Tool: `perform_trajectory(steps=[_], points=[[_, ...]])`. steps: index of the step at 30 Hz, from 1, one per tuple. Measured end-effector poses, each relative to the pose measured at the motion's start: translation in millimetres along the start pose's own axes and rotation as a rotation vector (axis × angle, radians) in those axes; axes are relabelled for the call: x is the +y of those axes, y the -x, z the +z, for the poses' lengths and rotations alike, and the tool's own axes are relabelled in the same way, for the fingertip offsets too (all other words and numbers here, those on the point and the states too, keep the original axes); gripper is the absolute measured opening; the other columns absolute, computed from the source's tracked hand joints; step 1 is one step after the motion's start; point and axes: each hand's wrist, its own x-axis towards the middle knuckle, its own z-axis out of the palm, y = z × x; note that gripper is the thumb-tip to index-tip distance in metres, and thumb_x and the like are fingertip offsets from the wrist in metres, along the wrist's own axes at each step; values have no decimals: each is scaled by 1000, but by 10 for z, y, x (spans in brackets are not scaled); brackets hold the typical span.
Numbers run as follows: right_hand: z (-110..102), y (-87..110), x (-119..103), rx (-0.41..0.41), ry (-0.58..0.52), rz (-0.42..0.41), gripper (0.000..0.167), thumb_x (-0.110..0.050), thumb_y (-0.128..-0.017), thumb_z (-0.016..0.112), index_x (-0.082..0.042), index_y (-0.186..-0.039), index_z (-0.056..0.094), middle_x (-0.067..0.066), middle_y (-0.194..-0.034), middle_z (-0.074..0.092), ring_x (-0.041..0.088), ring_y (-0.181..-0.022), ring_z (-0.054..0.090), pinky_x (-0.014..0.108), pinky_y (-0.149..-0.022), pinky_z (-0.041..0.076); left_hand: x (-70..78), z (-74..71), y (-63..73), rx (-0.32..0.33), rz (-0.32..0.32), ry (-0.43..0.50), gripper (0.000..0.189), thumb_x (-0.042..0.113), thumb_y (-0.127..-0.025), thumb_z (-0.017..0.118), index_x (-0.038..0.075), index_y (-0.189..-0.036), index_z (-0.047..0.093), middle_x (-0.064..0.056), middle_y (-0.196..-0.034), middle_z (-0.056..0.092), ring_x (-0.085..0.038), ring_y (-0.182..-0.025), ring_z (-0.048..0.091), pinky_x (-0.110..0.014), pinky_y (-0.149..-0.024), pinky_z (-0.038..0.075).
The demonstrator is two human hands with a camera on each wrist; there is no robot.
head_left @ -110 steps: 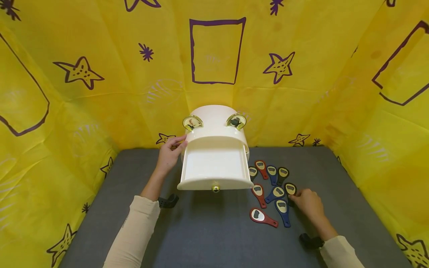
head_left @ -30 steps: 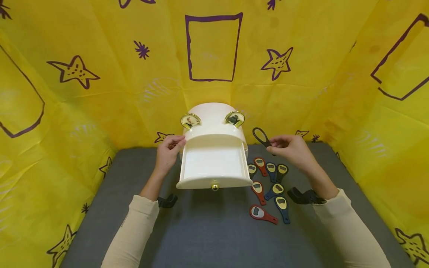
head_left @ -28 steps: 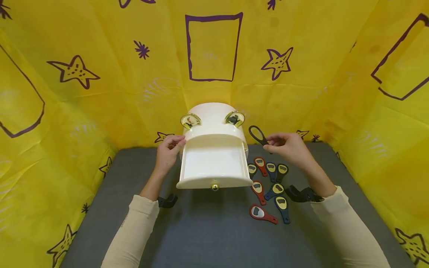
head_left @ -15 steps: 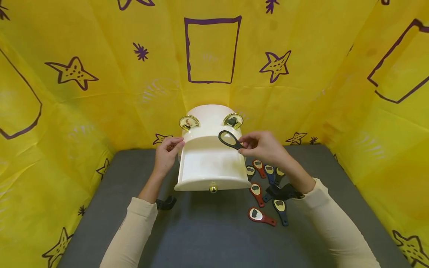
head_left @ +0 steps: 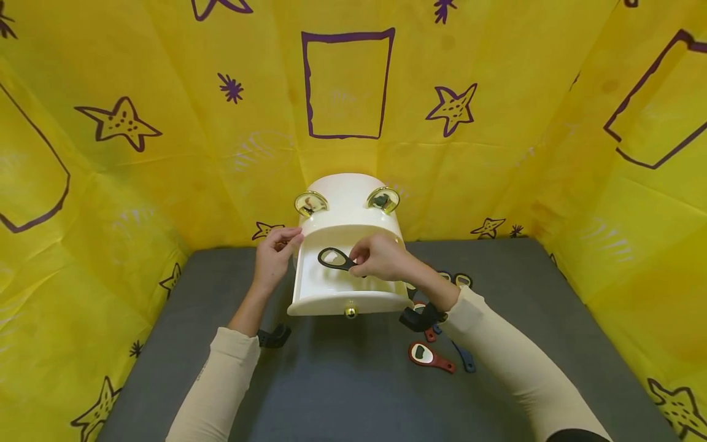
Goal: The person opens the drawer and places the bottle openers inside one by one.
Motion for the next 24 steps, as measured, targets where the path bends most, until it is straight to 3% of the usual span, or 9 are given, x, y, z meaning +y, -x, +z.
perform_trajectory(steps=[7,9,13,18,24], points=[[174,-90,-6,-25,77,6,16,-13,-75,74,-1,-86,73,3,-73,70,6,-67,56,17,-65,45,-8,-11,23,14,14,-6,25,1,-88,69,-14,-107,67,-31,-114,62,5,-83,55,-9,-68,44],[200,-99,-20,-53,32,35,15,-14,-76,75,-3,-86,74,2,-73,70,5,-65,56,17,-63,45,-7,-12,25,16,18,-4,24,1,-88,69,-14,-107,67,-31,-113,62,5,-84,55,-9,-69,44],[203,-94,-39,-108,-161,110,18,-19,-81,77,-4,-89,75,4,-76,72,8,-62,59,20,-62,50,-10,-10,23,22,18,6,23,0,-88,68,-15,-106,67,-32,-113,62,5,-87,55,-8,-70,45],[53,12,-23,-108,-302,115,22,-21,-88,72,-3,-100,74,9,-89,72,15,-69,62,27,-68,55,-25,1,11,22,12,-1,24,1,-88,69,-15,-106,67,-31,-113,62,5,-87,55,-9,-70,45],[-244,321,81,-16,-250,97,25,-22,-93,66,-5,-110,72,9,-102,72,21,-85,63,31,-74,53,-33,12,-6,12,19,11,24,1,-88,69,-15,-106,67,-31,-114,62,4,-89,55,-9,-71,44]])
